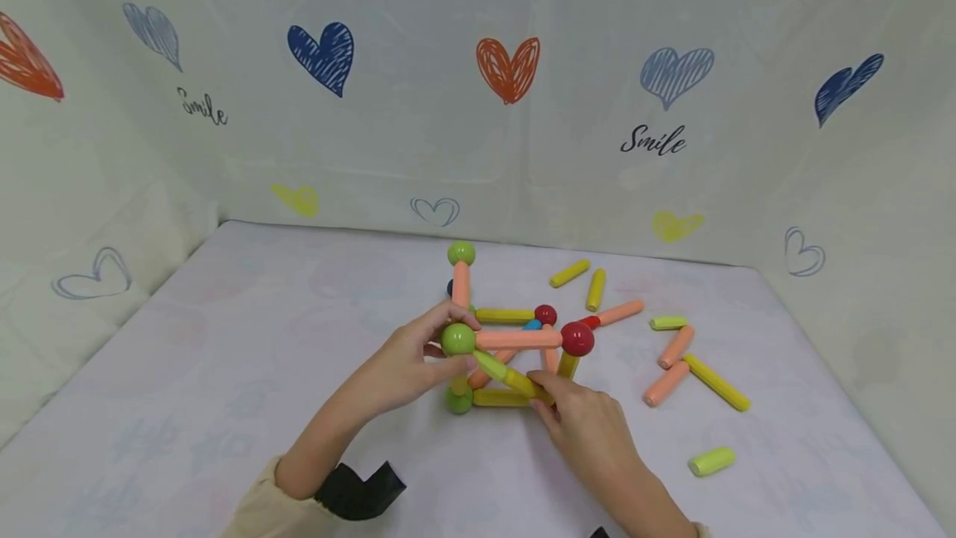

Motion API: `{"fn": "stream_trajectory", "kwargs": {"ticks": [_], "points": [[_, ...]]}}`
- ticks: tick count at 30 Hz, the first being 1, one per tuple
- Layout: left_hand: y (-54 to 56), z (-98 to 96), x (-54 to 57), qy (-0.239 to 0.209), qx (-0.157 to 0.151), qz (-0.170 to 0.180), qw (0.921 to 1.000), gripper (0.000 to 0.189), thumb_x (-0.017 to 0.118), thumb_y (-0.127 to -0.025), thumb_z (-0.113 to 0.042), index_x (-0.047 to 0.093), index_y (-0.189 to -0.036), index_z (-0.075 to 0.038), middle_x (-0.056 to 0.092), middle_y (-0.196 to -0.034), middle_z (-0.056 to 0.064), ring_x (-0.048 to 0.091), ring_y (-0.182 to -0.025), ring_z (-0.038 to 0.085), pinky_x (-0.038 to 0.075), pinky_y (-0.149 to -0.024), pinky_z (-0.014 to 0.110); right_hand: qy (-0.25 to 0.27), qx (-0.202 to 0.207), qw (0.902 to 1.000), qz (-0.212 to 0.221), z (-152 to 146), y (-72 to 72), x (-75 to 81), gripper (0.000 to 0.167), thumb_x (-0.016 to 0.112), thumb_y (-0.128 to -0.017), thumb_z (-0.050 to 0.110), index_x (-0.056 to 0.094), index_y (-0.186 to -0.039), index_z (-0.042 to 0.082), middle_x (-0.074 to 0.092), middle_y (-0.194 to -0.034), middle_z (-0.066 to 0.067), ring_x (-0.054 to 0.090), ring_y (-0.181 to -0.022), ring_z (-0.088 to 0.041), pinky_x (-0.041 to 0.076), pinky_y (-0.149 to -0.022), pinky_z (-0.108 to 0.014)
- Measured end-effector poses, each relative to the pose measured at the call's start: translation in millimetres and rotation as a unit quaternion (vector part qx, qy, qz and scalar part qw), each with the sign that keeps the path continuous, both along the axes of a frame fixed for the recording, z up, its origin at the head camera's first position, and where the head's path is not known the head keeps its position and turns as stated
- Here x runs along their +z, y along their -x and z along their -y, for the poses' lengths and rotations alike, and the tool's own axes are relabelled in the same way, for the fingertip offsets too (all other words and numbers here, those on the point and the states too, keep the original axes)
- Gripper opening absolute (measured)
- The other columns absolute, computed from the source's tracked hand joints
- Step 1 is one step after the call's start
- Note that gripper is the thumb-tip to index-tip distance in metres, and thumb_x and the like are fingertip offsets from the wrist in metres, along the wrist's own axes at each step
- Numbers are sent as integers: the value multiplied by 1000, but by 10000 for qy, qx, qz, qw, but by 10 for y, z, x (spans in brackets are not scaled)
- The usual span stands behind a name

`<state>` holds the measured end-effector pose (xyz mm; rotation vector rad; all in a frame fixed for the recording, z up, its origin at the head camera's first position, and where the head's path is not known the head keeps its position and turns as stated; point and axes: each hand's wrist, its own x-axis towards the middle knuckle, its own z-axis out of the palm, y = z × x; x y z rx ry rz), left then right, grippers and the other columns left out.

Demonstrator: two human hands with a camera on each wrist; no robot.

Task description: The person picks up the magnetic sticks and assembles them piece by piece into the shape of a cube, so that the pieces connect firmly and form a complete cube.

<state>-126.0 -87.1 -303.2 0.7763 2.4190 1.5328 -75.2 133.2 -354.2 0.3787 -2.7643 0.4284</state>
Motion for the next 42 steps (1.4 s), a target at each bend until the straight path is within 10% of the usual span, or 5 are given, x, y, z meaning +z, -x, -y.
{"fn": "stream_trajectory", "kwargs": {"ticks": [6, 13, 19, 29, 42], "points": [[3, 6, 19, 14, -59, 64, 10000, 23, 59, -91, -21, 53, -112, -13, 57, -101, 4, 53, -88, 18, 49, -79, 28, 16, -9, 10000, 78, -2, 0, 15, 27, 77, -75, 13, 68, -100, 14, 68, -75, 3, 50, -52, -3, 40, -48, -17], [3, 14, 28, -131, -174, 264, 9994, 26, 60, -91, -20, 53, -114, -10, 56, -104, 6, 53, -88, 19, 49, -79, 30, 333, -505, 9892, 1333, -152, -18, 245, 8, 74, -79, 23, 68, -83, 19, 54, -58, 10, 42, -52, -5, 35, -49, -18], [9, -1, 21, -178, -197, 463, 9986, 30, 59, -91, -22, 53, -117, -8, 55, -108, 8, 53, -90, 19, 48, -80, 30, 1180, -728, 9686, 2063, -370, 112, 258, 35, 77, -75, 24, 56, -98, 9, 59, -78, 0, 50, -65, -12, 39, -54, -21], [7, -3, 30, -234, -165, 584, 9979, 29, 60, -91, -20, 53, -117, -9, 55, -110, 8, 53, -90, 19, 47, -80, 33, 3309, -223, 8823, 3341, -419, 325, -32, 47, 80, -72, 24, 61, -112, 9, 59, -91, -4, 45, -81, -19, 35, -62, -27], [5, 6, 31, -337, -270, 653, 9969, 27, 61, -90, -19, 54, -115, -10, 55, -114, 9, 51, -92, 20, 47, -81, 33, 3171, -576, 8911, 3195, -315, 341, -94, 33, 80, -70, 18, 67, -98, 9, 61, -83, -2, 50, -80, -18, 41, -67, -28]]}}
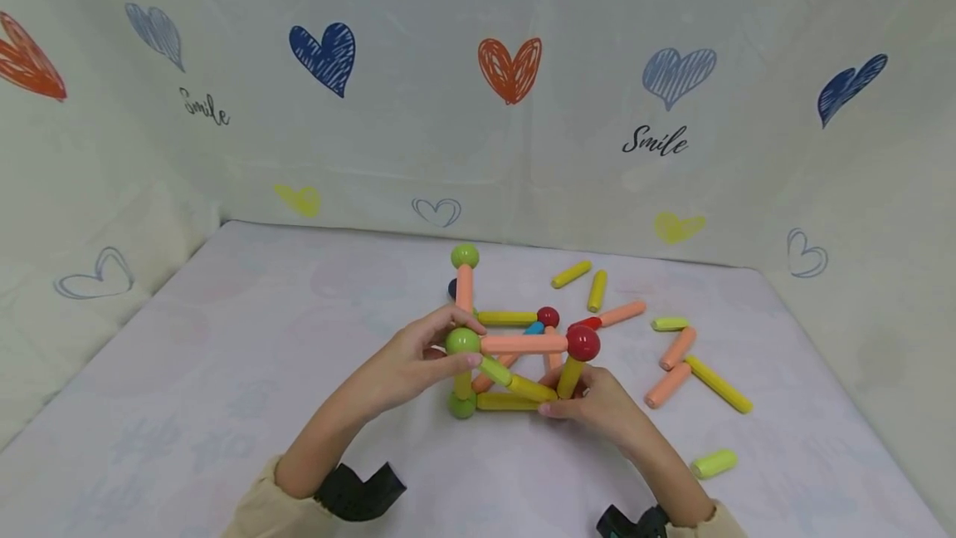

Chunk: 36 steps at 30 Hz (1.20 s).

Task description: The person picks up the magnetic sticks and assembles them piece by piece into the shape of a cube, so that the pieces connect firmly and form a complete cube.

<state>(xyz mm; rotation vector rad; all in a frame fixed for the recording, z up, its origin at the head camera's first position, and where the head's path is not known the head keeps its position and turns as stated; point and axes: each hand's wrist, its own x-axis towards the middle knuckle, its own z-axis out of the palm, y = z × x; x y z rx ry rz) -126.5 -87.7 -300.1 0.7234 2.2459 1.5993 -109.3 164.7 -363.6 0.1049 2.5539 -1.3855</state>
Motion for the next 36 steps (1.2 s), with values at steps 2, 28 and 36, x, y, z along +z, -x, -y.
{"fn": "stream_trajectory", "kwargs": {"ticks": [2, 28, 36], "points": [[0, 1, -2, 3, -20, -20, 10000, 28, 61, -90, -19, 54, -115, -9, 55, -114, 9, 51, -92, 20, 47, -81, 33, -39, -44, 10000, -17, 6, -1, -2, 32, 80, -70, 18, 67, -98, 9, 61, -83, -2, 51, -80, -17, 42, -67, -28], [-61, -22, 17, 1120, 417, -1235, 9851, 36, 70, -81, -7, 56, -113, -17, 64, -109, -1, 56, -94, 16, 48, -84, 39, -618, 1263, 9870, -775, -199, 1, 80, 27, 75, -77, 26, 65, -95, 9, 61, -80, 0, 52, -72, -15, 45, -61, -21], [-45, 19, 24, 1291, 732, -1431, 9785, 38, 70, -81, -6, 59, -115, -20, 63, -116, -1, 57, -97, 17, 48, -82, 34, -419, 1761, 9787, -967, -144, -55, 88, 23, 74, -79, 21, 63, -93, 7, 63, -83, 0, 55, -70, -11, 48, -61, -20]]}}
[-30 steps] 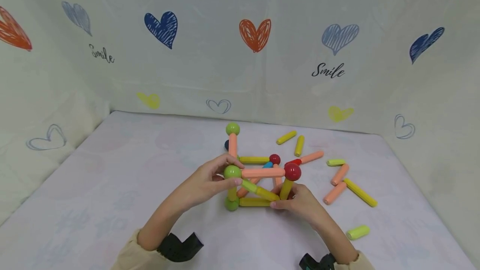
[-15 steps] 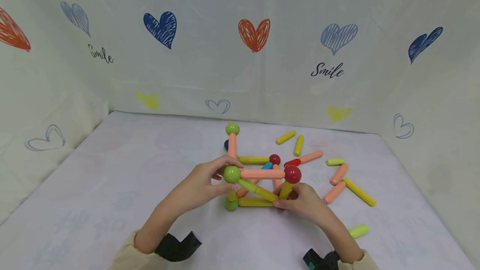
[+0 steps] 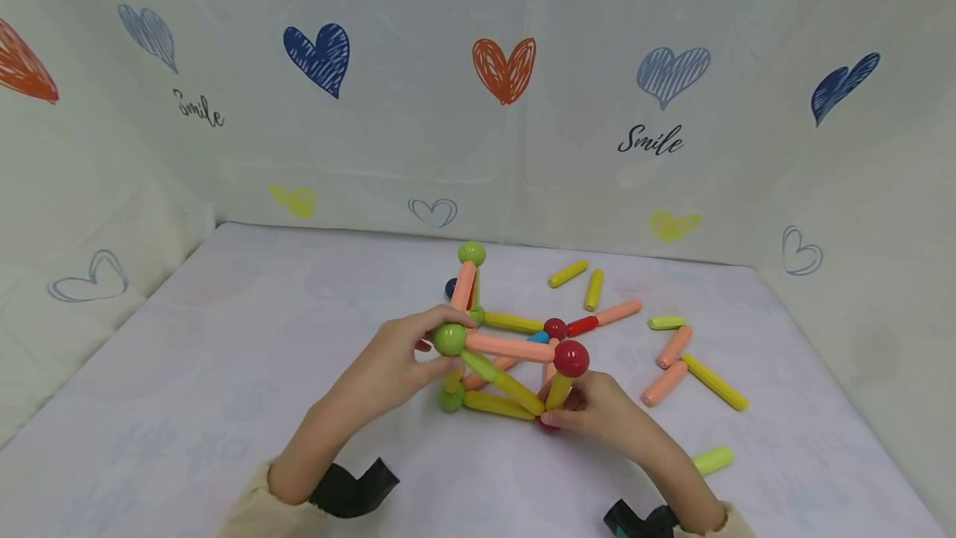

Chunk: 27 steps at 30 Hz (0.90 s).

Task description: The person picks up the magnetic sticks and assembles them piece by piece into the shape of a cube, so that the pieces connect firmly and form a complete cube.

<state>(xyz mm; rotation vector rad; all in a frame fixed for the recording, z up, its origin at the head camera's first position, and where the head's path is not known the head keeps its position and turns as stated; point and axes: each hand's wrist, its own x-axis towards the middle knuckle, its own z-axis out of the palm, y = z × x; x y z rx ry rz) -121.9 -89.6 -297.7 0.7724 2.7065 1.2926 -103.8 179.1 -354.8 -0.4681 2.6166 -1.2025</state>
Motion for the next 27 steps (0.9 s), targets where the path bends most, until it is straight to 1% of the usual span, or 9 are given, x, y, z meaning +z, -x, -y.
{"fn": "stream_trajectory", "kwargs": {"ticks": [6, 8, 11, 14, 17, 20, 23, 25, 27], "points": [[37, 32, 4, -52, 136, 156, 9998, 44, 69, -82, -6, 60, -121, -23, 61, -121, 0, 56, -96, 16, 49, -79, 30, -273, 133, 9989, -348, 104, -80, 18, 20, 74, -79, 16, 61, -93, 9, 63, -78, 3, 55, -67, -5, 48, -60, -18], [50, 38, 0, -63, 209, 126, 9997, 47, 69, -81, -4, 59, -123, -24, 61, -121, 1, 56, -95, 16, 49, -78, 28, -417, 147, 9981, -430, 144, -103, 25, 15, 74, -79, 15, 63, -89, 10, 63, -79, 4, 54, -66, -5, 48, -59, -17], [67, 46, -17, -92, 344, -53, 9994, 50, 70, -80, -2, 59, -124, -23, 62, -119, 2, 58, -95, 17, 51, -77, 28, -506, 133, 9979, -391, 211, -140, 32, 15, 74, -78, 13, 63, -88, 9, 63, -80, 2, 55, -66, -6, 48, -60, -16], [85, 57, -44, -181, 523, -289, 9980, 52, 70, -78, 1, 59, -124, -21, 62, -118, 3, 58, -97, 18, 52, -76, 29, -506, 176, 9980, -345, 286, -184, 35, 18, 73, -79, 12, 61, -91, 6, 63, -83, 0, 58, -67, -7, 48, -61, -14], [108, 74, -73, -288, 746, -529, 9954, 53, 69, -78, 4, 59, -124, -20, 61, -119, 4, 58, -100, 19, 53, -77, 32, -502, 333, 9968, -524, 366, -230, 29, 20, 71, -80, 10, 60, -95, 5, 63, -86, -1, 60, -70, -7, 49, -63, -13], [134, 95, -98, -392, 946, -677, 9924, 53, 67, -79, 6, 59, -124, -19, 60, -119, 6, 59, -102, 21, 53, -78, 36, -490, 537, 9949, -704, 434, -264, 23, 19, 69, -82, 10, 61, -99, 6, 62, -89, 2, 59, -74, -4, 49, -67, -13], [156, 117, -110, -458, 1021, -770, 9907, 53, 66, -79, 7, 59, -125, -17, 60, -119, 7, 59, -101, 21, 53, -80, 38, -521, 639, 9938, -744, 460, -281, 33, 17, 68, -84, 12, 62, -99, 9, 60, -91, 5, 58, -77, -3, 50, -70, -15], [158, 126, -103, -405, 1039, -797, 9906, 54, 67, -79, 6, 58, -126, -18, 60, -120, 7, 59, -102, 22, 53, -81, 39, -577, 558, 9949, -611, 440, -273, 58, 17, 68, -84, 14, 62, -100, 12, 61, -92, 6, 58, -80, -4, 51, -72, -18], [144, 122, -84, -230, 1115, -859, 9898, 55, 69, -78, 4, 58, -127, -20, 56, -124, 9, 57, -108, 26, 52, -84, 42, -681, 335, 9956, -556, 392, -249, 84, 19, 68, -84, 15, 62, -102, 14, 61, -93, 7, 57, -84, -7, 52, -75, -23]]}}
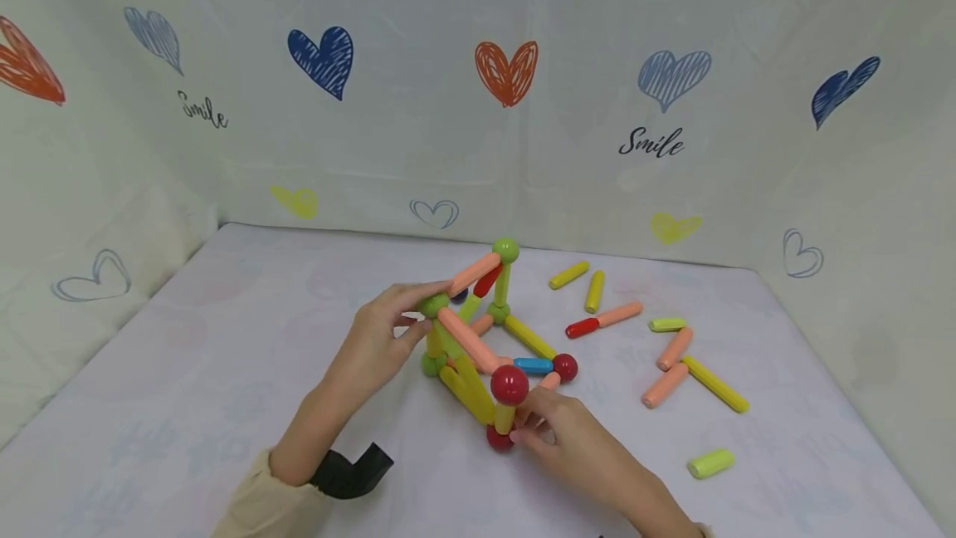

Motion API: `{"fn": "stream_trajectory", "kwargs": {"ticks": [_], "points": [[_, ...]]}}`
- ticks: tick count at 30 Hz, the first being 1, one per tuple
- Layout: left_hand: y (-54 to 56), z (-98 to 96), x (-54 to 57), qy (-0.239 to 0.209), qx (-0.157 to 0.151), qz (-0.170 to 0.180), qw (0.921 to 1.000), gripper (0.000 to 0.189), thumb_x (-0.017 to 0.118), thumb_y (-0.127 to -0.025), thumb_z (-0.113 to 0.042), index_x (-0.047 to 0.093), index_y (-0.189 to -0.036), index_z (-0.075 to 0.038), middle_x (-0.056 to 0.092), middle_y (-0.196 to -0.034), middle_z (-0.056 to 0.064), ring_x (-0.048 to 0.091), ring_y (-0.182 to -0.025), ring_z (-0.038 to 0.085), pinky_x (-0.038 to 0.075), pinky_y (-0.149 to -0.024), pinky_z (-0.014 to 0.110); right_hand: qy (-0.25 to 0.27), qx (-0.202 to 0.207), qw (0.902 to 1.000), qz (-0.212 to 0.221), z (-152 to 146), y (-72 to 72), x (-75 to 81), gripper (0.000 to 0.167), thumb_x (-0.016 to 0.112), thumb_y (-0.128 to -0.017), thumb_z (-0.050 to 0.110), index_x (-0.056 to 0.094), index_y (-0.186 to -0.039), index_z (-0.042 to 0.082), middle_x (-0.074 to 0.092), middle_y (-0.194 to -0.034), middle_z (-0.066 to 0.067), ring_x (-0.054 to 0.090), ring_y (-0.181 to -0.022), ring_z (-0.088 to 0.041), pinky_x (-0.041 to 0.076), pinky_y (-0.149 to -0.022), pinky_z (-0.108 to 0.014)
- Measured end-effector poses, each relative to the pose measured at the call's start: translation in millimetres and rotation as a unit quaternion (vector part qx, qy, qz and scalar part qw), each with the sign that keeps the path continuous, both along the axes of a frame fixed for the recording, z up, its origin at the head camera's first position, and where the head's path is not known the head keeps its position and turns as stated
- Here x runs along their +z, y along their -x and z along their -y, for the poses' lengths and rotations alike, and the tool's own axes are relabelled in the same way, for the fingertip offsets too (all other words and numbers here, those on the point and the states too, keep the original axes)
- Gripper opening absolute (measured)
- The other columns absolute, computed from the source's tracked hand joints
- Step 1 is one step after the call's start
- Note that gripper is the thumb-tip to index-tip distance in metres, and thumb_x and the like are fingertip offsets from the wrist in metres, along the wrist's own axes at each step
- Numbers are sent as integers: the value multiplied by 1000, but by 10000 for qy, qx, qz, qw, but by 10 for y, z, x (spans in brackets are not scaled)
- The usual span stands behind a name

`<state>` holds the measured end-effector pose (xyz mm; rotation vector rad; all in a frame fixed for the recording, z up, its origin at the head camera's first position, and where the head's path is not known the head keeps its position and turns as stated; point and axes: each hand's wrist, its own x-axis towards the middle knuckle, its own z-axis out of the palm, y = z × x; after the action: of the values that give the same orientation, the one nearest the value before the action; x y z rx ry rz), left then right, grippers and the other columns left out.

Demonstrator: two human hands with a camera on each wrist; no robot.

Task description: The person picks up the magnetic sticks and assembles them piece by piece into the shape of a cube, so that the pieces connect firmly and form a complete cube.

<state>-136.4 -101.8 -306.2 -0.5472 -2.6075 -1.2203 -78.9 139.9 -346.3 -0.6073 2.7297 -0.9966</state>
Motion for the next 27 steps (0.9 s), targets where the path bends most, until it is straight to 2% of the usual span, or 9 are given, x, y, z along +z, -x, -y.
{"fn": "stream_trajectory", "kwargs": {"ticks": [2, 5, 7, 9, 12, 15, 17, 19, 27], "points": [[-35, -17, 33, 267, 149, -94, 9995, 56, 71, -77, 2, 58, -127, -21, 52, -127, 12, 53, -113, 30, 51, -85, 44, -39, -355, 9994, -30, -74, 41, 22, 22, 68, -83, 14, 63, -104, 15, 61, -96, 6, 57, -88, -11, 53, -77, -29], [-123, -65, 94, 589, 330, -422, 9968, 53, 74, -76, -3, 60, -123, -21, 49, -125, 14, 48, -113, 34, 52, -82, 43, -82, -912, 9952, -357, -201, 121, 18, 25, 69, -82, 12, 64, -107, 14, 60, -105, 1, 56, -96, -17, 52, -81, -35], [-195, -117, 135, 674, 301, -634, 9953, 46, 74, -77, -6, 62, -119, -21, 52, -117, 10, 48, -106, 29, 51, -77, 37, -105, -1197, 9911, -574, -290, 178, -6, 26, 69, -82, 11, 65, -108, 13, 60, -110, -2, 55, -101, -20, 52, -83, -38], [-272, -176, 170, 680, 119, -696, 9952, 38, 72, -80, -12, 64, -116, -22, 56, -109, 4, 49, -98, 22, 49, -73, 31, -140, -1340, 9885, -692, -367, 228, -37, 26, 68, -83, 10, 66, -109, 12, 59, -114, -4, 55, -106, -23, 51, -85, -40], [-378, -269, 195, 650, -338, -506, 9960, 30, 68, -85, -22, 64, -114, -24, 63, -108, -5, 53, -85, 10, 49, -68, 21, -156, -1312, 9887, -713, -450, 279, -89, 29, 67, -83, 8, 65, -112, 11, 58, -118, -5, 56, -109, -25, 51, -86, -43], [-453, -341, 187, 683, -821, -243, 9940, 29, 66, -85, -31, 64, -113, -24, 65, -94, -11, 52, -71, 2, 46, -61, 15, -137, -1142, 9908, -712, -489, 307, -135, 31, 67, -83, 5, 64, -114, 9, 58, -119, -7, 57, -108, -26, 50, -86, -44], [-480, -378, 173, 787, -1025, -245, 9913, 29, 67, -84, -35, 65, -111, -24, 63, -86, -14, 50, -68, 0, 44, -59, 15, -139, -1088, 9913, -721, -499, 319, -161, 32, 67, -83, 4, 64, -115, 9, 58, -119, -7, 57, -108, -26, 50, -86, -44], [-496, -399, 161, 901, -1134, -271, 9891, 31, 70, -81, -34, 65, -109, -23, 56, -75, -15, 46, -65, -1, 41, -57, 15, -148, -1083, 9913, -729, -502, 326, -181, 33, 67, -83, 4, 64, -115, 9, 58, -119, -7, 57, -108, -26, 50, -86, -44], [-518, -397, 154, 1174, -1241, -426, 9844, 33, 75, -77, -32, 63, -107, -22, 57, -75, -12, 47, -66, -1, 41, -57, 14, -530, -1312, 9869, -774, -466, 318, -185, 32, 68, -82, 5, 65, -113, 14, 58, -116, -4, 57, -108, -24, 48, -91, -44]]}}
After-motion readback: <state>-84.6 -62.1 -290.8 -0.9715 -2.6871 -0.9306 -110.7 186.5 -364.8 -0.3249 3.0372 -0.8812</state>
